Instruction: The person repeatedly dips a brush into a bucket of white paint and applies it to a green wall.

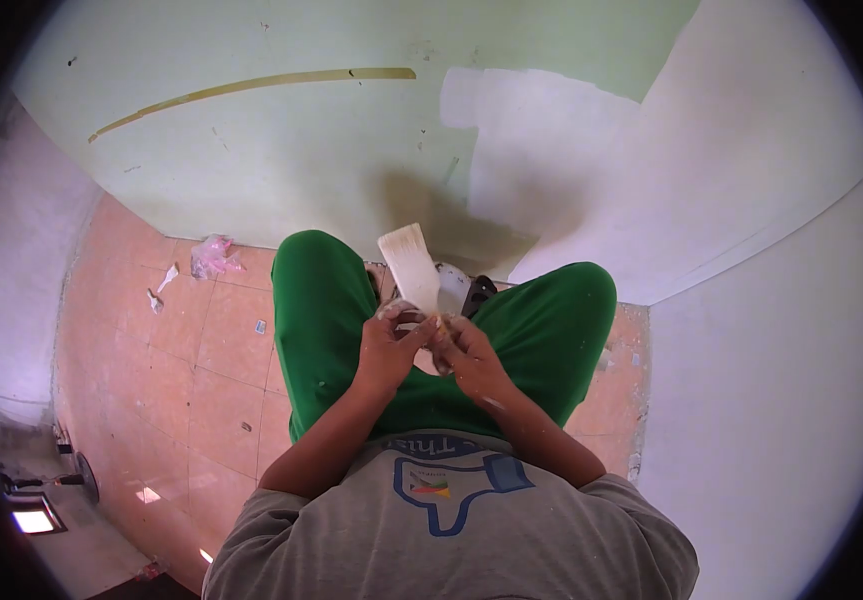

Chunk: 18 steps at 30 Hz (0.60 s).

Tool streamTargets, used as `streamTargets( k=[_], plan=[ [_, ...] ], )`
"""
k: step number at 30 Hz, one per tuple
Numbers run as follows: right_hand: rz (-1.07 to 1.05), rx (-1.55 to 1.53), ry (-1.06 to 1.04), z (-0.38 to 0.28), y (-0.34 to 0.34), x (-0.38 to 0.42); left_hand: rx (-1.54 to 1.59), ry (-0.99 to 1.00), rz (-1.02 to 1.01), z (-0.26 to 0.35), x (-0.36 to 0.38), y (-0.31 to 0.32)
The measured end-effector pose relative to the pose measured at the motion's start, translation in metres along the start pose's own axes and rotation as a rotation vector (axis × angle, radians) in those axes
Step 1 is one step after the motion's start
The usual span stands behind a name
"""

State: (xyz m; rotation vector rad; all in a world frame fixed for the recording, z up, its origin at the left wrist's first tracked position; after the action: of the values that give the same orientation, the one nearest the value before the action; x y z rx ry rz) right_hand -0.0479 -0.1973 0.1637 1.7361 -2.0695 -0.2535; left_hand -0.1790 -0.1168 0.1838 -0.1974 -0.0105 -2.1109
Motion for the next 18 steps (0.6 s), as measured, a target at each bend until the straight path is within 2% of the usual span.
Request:
streamTargets(
  k=[1, 3, 4, 7, 9, 11, 13, 16, 18],
  plan=[
    [0.044, 0.112, -0.05, -0.001, -0.006, 0.001, -0.074, -0.014, -0.063, 0.004, 0.0, -0.001],
    [0.131, 0.371, -0.342, -0.025, -0.017, 0.005, -0.026, -0.079, -0.125, 0.016, 0.002, -0.015],
    [0.172, 0.522, -0.285, -0.05, -0.02, 0.01, 0.021, -0.133, -0.19, 0.021, 0.004, -0.024],
    [0.238, 0.889, -0.177, -0.096, -0.046, -0.005, -0.02, 0.008, -0.1, 0.029, -0.002, -0.061],
    [0.179, 1.131, -0.26, -0.097, -0.069, -0.037, 0.046, 0.076, -0.021, 0.039, -0.02, -0.078],
    [0.116, 1.364, -0.218, -0.08, -0.093, -0.085, 0.071, 0.096, 0.025, 0.05, -0.049, -0.089],
    [-0.06, 1.538, 0.261, -0.049, -0.113, -0.155, 0.089, 0.257, 0.073, 0.063, -0.088, -0.096],
    [-0.157, 1.653, 0.34, 0.033, -0.146, -0.23, 0.058, 0.272, 0.056, 0.092, -0.153, -0.095],
    [-0.245, 1.658, 0.349, 0.103, -0.177, -0.271, -0.116, 0.336, -0.1, 0.096, -0.207, -0.087]
  ],
)
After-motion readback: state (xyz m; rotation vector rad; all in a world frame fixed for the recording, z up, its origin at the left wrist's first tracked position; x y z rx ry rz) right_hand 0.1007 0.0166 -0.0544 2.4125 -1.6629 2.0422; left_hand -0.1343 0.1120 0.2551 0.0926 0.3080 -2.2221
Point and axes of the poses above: each hand's wrist, its own x-axis away from the middle knuckle, its own y-axis out of the palm, z = x × y, the point moved 2 cm from there along -x, towards the middle knuckle, and after that the axes turned 11 degrees about -x, right-handed, at the moved point
